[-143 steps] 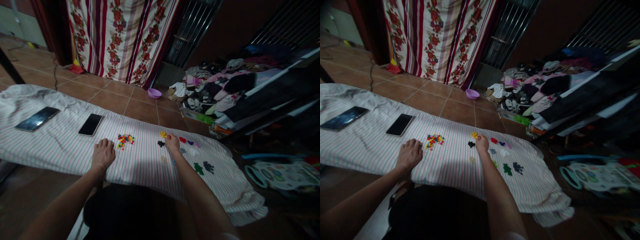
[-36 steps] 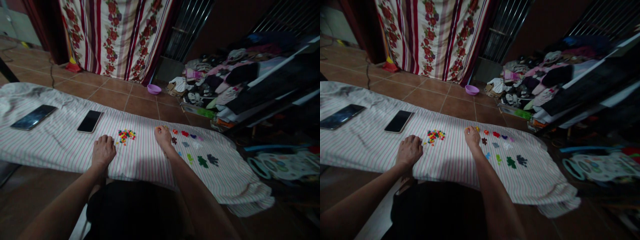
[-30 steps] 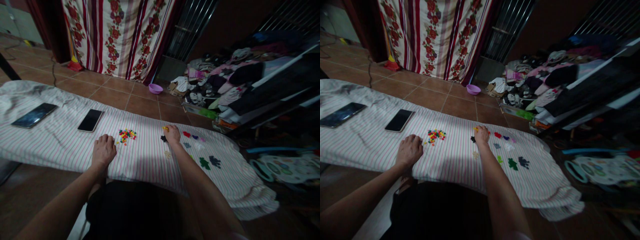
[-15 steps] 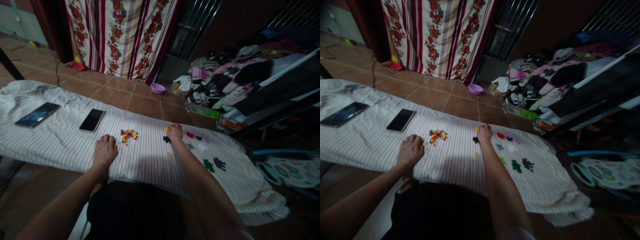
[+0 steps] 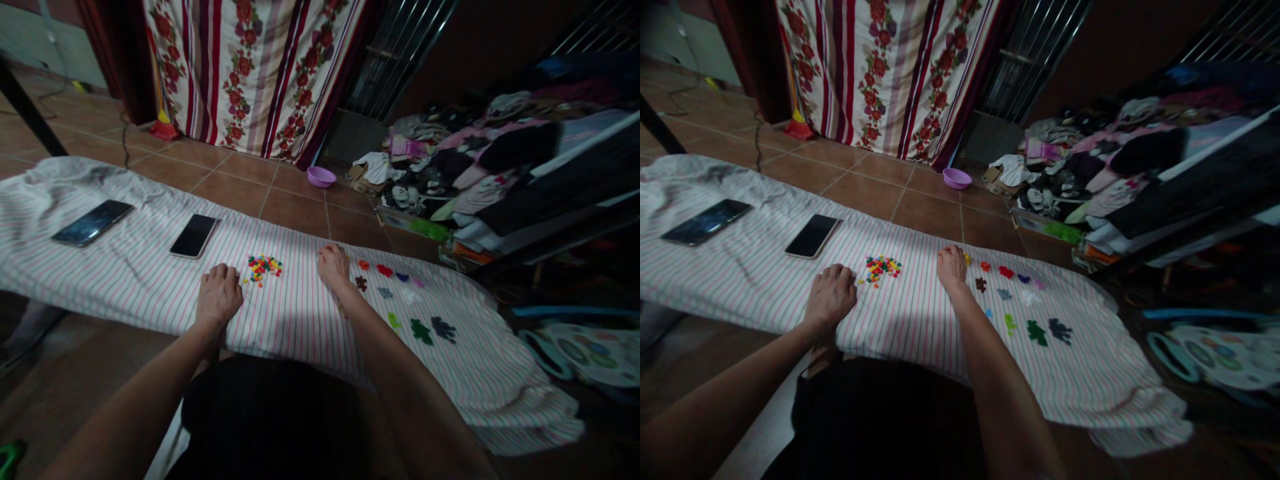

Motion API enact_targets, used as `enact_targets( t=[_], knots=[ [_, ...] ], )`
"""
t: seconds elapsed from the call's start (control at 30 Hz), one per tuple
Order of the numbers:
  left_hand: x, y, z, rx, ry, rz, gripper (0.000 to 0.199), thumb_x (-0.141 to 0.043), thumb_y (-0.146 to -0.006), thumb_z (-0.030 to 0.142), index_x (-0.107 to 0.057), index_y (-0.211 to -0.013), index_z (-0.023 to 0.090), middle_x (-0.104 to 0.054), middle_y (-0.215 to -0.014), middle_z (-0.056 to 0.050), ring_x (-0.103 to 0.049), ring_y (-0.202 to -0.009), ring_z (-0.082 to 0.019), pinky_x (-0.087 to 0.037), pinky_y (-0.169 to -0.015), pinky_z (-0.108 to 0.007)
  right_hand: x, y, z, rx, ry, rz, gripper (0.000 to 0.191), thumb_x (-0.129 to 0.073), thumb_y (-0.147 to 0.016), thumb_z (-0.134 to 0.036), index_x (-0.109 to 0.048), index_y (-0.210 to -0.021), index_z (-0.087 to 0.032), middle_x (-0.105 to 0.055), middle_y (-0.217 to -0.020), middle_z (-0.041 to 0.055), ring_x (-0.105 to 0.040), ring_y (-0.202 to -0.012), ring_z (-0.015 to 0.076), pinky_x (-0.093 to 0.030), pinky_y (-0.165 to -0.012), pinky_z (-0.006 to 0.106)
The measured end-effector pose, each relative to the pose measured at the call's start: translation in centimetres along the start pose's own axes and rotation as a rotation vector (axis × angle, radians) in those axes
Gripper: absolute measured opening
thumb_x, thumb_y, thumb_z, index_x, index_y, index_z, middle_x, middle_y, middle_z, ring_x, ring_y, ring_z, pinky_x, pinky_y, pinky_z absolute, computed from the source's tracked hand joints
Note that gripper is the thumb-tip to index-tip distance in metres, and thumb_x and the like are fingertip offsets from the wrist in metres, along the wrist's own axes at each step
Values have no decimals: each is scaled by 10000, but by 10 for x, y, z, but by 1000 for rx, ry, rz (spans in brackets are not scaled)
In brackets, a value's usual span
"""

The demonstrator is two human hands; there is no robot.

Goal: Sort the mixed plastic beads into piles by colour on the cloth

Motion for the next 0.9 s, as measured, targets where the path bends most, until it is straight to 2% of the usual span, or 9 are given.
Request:
enact_targets(
  t=[0.23,0.4,0.63,0.9],
  knots=[
    [0,0,0,3,0,-2,194,-426,-874,226,-562,-1000,169,-582,-1043,-120,-530,-1005,-285,-382,-832,-408,-22,7,-50,120,-197,-148,328,-455,-860,-87,-737,-990,-193,-656,-1022,72,-571,-987,190,-447,-922,311],
    [0,0,0,2,-13,10,185,-422,-884,228,-563,-987,168,-585,-1036,-117,-529,-991,-283,-378,-828,-407,-39,21,-78,109,-324,-147,357,-440,-874,-93,-731,-1052,-199,-646,-1023,67,-590,-967,179,-464,-921,300],
    [-1,0,0,-1,-2,8,189,-432,-876,225,-569,-992,165,-583,-1030,-117,-529,-1000,-285,-377,-829,-409,-47,42,-86,94,-377,-44,382,-416,-903,-111,-704,-1129,-223,-647,-1054,69,-573,-1022,204,-450,-952,320],
    [-1,0,0,-1,5,14,191,-427,-874,221,-571,-984,164,-584,-1024,-123,-531,-993,-287,-379,-830,-411,-42,56,-91,154,-398,-43,351,-430,-897,-95,-676,-1104,-234,-642,-1065,68,-560,-1017,215,-441,-952,347]
  ],
)
Point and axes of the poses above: each hand's wrist, its own y-axis away from the middle knuckle, its own x-axis out of the back of the hand, z = x × y, the point moved 1 cm from there along -y, towards the middle knuckle
